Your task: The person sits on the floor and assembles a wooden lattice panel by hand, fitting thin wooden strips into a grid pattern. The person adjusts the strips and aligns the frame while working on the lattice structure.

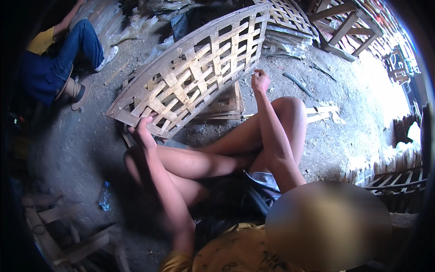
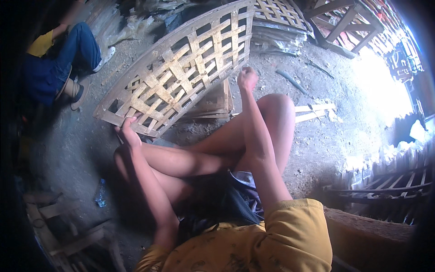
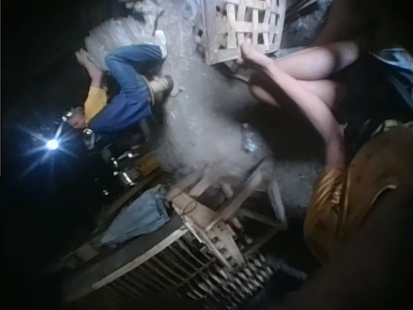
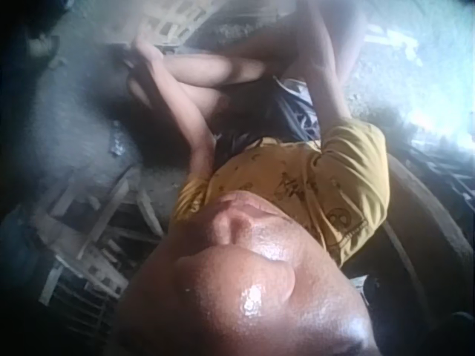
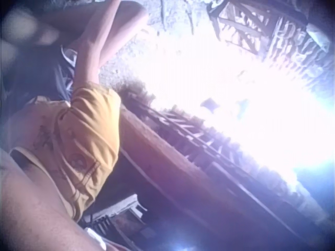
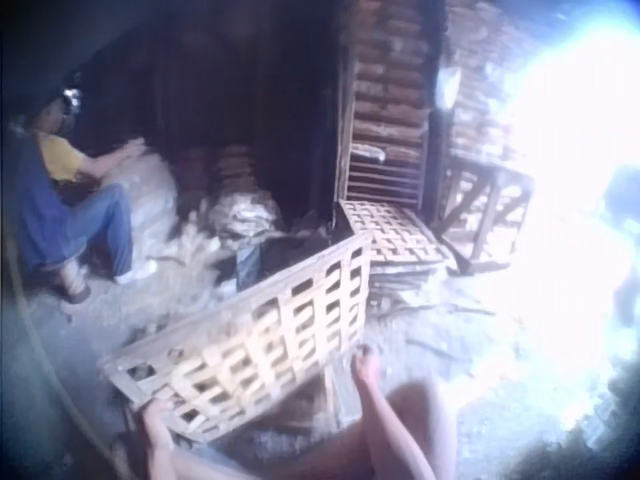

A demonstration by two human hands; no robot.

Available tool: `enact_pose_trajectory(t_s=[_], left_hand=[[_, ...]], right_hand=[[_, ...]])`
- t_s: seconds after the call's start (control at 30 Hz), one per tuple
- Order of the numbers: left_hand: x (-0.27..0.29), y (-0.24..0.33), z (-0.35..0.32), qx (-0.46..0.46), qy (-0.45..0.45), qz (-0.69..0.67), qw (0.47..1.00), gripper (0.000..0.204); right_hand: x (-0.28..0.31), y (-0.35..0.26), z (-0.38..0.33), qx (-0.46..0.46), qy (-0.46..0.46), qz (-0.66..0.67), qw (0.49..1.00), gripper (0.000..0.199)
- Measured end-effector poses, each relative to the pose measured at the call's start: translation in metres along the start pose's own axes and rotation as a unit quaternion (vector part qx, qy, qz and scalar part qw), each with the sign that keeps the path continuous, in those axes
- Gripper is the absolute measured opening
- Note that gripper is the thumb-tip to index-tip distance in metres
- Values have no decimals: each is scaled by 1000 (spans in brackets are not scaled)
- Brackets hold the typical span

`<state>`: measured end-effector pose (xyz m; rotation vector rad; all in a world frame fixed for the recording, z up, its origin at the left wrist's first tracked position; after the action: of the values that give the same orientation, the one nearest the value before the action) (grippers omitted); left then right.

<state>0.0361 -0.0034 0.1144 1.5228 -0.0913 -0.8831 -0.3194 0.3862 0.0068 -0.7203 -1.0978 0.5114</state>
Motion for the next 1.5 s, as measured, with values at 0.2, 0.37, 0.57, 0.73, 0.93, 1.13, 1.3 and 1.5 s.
enact_pose_trajectory(t_s=[0.2, 0.37, 0.57, 0.73, 0.93, 1.13, 1.3, 1.5], left_hand=[[7, -6, 3, -6, 18, 15, 1000, 50], [31, -5, 4, 2, 24, 30, 999, 47], [-7, -14, 5, 19, -7, -23, 1000, 46], [11, -3, 0, 13, 30, -5, 999, 48], [3, -4, 3, -3, -9, -7, 1000, 46], [1, -3, -2, 27, -9, 8, 1000, 48], [9, -9, -2, 46, 14, 7, 999, 53], [13, -4, 2, -19, 22, 26, 999, 57]], right_hand=[[2, -35, 26, 140, -33, -99, 985, 20], [-4, -63, 3, 168, -96, -63, 979, 26], [10, -25, 21, 119, -3, -84, 989, 23], [-18, -30, -3, 41, -65, -28, 997, 29], [-15, -51, -26, 144, -96, -48, 984, 29], [3, -28, -7, 65, 14, -13, 998, 28], [-5, -43, -15, 116, 14, -56, 992, 22], [-21, -61, -40, 230, -60, -27, 971, 21]])
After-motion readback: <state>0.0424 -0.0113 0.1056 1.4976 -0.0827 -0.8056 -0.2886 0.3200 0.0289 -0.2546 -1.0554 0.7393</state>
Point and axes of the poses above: each hand's wrist, its own z-axis towards the middle knuckle, its own x-axis out of the back of the hand, y = z × x, the point moved 8 cm from there along z, towards the middle knuckle, and after that the axes turned 8 degrees about -z, right-handed, at the moved point
